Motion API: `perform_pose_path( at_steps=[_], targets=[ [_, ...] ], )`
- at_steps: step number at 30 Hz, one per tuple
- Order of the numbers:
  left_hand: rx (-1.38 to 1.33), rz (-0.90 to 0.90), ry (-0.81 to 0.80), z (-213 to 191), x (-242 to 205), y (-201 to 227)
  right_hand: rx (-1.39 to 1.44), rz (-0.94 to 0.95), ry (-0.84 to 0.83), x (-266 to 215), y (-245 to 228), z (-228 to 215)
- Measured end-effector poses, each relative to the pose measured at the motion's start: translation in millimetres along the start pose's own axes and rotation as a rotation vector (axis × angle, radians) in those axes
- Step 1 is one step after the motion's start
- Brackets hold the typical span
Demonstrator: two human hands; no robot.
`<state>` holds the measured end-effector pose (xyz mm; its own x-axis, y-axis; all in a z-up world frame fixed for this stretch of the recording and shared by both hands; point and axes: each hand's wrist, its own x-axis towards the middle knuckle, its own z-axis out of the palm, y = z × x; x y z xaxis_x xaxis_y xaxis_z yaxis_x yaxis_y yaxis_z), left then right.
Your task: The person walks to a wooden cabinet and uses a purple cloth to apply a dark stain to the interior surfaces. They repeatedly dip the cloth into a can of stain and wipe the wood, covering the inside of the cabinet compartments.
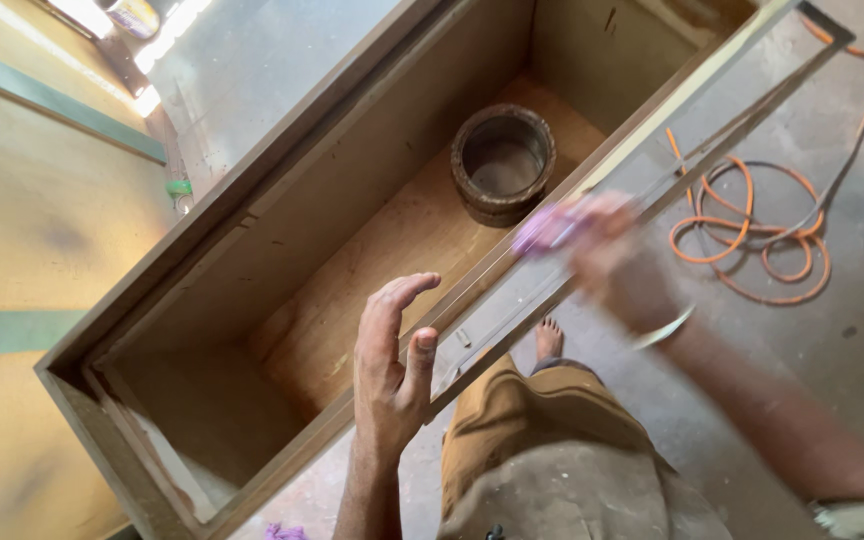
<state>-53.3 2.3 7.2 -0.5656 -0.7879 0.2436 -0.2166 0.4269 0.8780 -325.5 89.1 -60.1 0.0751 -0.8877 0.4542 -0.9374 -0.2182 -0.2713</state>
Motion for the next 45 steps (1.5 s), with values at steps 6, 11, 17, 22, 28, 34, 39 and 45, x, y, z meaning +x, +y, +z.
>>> perform_pose_path(
  at_steps=[6,11,17,22,28,34,39,45],
  targets=[
    [0.035,-0.056,0.051,42.6,14.6,12.1,-0.27,0.281,0.124,1.6,126.5,-63.8],
    [0.094,-0.053,0.053,74.3,27.7,21.1,-0.12,0.043,0.097,13.1,70.4,-43.3],
    [0.239,-0.01,0.037,104.0,40.5,31.0,0.201,-0.041,0.035,-10.2,36.8,-12.4],
    [0.303,-0.023,0.026,112.9,41.6,35.9,-0.211,0.167,0.129,-4.6,165.6,-54.7],
    [0.414,-0.001,-0.01,124.7,52.2,34.5,-0.34,0.327,0.126,-7.0,208.2,-83.5],
    [0.482,0.026,-0.085,140.6,71.6,43.3,-0.129,0.054,0.075,-10.8,131.2,-54.4],
    [0.464,0.034,-0.102,145.4,75.8,47.1,-0.148,0.241,0.07,-9.0,207.5,-76.4],
    [0.473,-0.027,-0.07,140.5,71.4,42.2,-0.442,0.313,0.103,-20.9,272.8,-95.0]
  ],
)
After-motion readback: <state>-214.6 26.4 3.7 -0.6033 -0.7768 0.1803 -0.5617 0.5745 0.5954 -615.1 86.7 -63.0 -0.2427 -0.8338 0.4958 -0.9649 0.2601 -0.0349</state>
